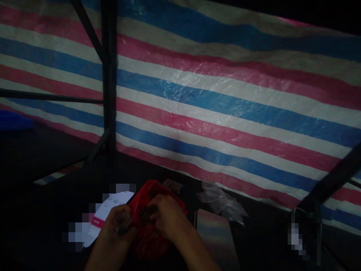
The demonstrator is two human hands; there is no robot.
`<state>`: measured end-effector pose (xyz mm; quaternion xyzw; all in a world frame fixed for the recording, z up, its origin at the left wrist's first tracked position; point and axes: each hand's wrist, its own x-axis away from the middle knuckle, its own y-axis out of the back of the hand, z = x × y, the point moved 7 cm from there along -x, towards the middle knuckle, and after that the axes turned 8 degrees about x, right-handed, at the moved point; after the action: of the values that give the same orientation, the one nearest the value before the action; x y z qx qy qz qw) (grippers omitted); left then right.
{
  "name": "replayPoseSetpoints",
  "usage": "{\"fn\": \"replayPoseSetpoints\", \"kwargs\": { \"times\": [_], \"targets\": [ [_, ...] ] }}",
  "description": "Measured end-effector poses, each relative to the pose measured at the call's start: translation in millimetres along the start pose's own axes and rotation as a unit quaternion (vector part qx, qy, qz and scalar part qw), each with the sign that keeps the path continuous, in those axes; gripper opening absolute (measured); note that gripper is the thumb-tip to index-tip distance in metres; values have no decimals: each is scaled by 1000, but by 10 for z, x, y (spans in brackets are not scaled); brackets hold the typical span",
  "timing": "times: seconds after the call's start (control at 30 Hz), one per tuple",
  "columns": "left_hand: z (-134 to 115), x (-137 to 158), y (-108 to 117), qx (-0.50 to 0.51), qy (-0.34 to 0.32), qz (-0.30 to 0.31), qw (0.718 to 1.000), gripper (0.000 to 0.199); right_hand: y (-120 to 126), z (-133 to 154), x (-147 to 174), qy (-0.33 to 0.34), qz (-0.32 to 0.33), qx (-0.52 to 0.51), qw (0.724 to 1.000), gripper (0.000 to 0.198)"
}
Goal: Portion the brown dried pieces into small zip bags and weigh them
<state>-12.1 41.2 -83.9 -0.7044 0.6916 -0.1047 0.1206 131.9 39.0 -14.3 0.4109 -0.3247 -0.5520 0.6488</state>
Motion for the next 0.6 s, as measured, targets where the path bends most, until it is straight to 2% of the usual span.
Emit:
{"fn": "replayPoseSetpoints", "kwargs": {
  "times": [0.13, 0.23, 0.37, 0.47, 0.6],
  "targets": [
    [-104, 9, -3, -10, -21, -42, 999, 37, -68, -30, 8, -9, 1, -91, 996, 48],
    [-174, 42, -51, -12, -41, -50, 998, 35, -147, -117, 10, -28, 1, -170, 985, 47],
    [-150, 59, -77, -15, -48, -25, 998, 40, -160, -257, 42, -37, -15, -263, 964, 39],
    [-82, 33, -49, -45, -55, 8, 997, 46, -79, -343, 115, -31, -34, -306, 951, 35],
    [18, -34, -41, -107, -64, 46, 991, 44, 68, -349, 245, -27, -63, -335, 940, 35]
  ]
}}
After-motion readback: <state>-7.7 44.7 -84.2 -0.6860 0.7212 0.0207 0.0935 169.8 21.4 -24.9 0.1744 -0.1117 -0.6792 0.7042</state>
